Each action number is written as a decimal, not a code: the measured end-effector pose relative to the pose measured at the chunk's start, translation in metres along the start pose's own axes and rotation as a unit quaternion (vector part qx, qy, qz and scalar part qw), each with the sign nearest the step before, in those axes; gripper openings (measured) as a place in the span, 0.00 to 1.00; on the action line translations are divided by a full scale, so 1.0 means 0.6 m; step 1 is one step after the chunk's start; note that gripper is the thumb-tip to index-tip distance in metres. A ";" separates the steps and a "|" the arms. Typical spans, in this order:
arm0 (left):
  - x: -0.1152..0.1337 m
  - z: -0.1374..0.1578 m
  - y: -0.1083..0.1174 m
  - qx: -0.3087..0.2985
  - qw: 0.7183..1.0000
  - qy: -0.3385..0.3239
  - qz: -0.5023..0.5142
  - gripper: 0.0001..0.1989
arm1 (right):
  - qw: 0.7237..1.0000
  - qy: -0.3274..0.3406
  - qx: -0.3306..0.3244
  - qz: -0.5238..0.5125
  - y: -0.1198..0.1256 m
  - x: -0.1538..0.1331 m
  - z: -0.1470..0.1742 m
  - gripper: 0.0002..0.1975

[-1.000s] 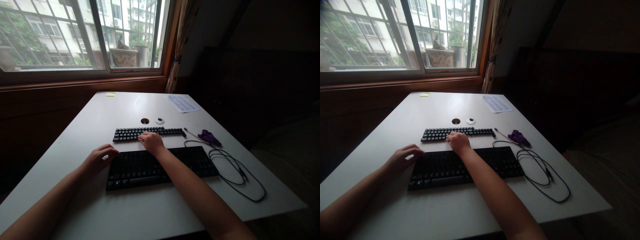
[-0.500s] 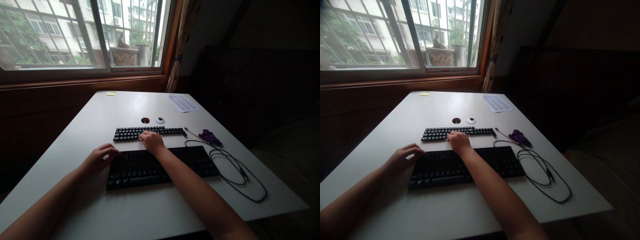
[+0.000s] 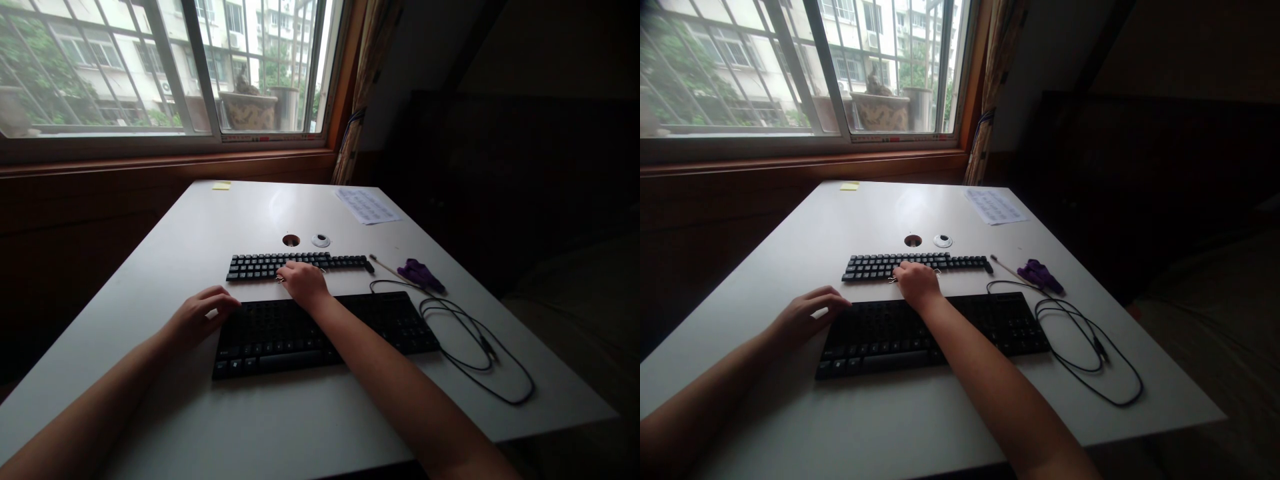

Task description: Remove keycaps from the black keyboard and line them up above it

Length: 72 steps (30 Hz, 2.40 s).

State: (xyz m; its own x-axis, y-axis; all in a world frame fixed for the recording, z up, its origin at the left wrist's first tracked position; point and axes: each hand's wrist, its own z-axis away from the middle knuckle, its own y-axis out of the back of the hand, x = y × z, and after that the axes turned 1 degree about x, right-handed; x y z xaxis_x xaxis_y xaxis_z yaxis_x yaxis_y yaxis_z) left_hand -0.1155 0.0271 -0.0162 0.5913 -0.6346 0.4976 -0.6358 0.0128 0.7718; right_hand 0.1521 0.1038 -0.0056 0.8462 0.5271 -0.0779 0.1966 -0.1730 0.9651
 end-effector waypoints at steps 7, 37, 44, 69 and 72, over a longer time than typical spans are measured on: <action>0.001 -0.001 0.000 0.004 1.000 -0.004 0.005 0.09 | 1.000 0.006 0.009 0.000 -0.004 0.002 0.000 0.10; -0.004 0.001 -0.001 -0.001 1.000 -0.005 0.007 0.08 | 0.995 -0.041 0.038 -0.079 0.001 0.042 0.005 0.11; -0.003 0.002 0.000 0.000 1.000 -0.009 0.003 0.09 | 0.996 -0.038 0.027 -0.072 -0.001 0.040 0.005 0.10; 0.000 -0.001 0.000 0.001 1.000 -0.013 0.001 0.08 | 0.997 -0.036 0.015 -0.059 -0.002 0.035 0.004 0.11; 0.001 -0.002 0.000 0.005 1.000 -0.014 0.002 0.08 | 0.997 -0.034 0.022 -0.059 -0.003 0.034 0.004 0.11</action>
State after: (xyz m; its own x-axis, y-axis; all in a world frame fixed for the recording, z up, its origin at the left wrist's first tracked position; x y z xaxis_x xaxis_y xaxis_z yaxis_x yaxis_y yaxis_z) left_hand -0.1142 0.0277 -0.0152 0.5756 -0.6552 0.4892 -0.6428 0.0071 0.7660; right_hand 0.1702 0.1126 -0.0093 0.8478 0.4878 -0.2083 0.3169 -0.1509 0.9364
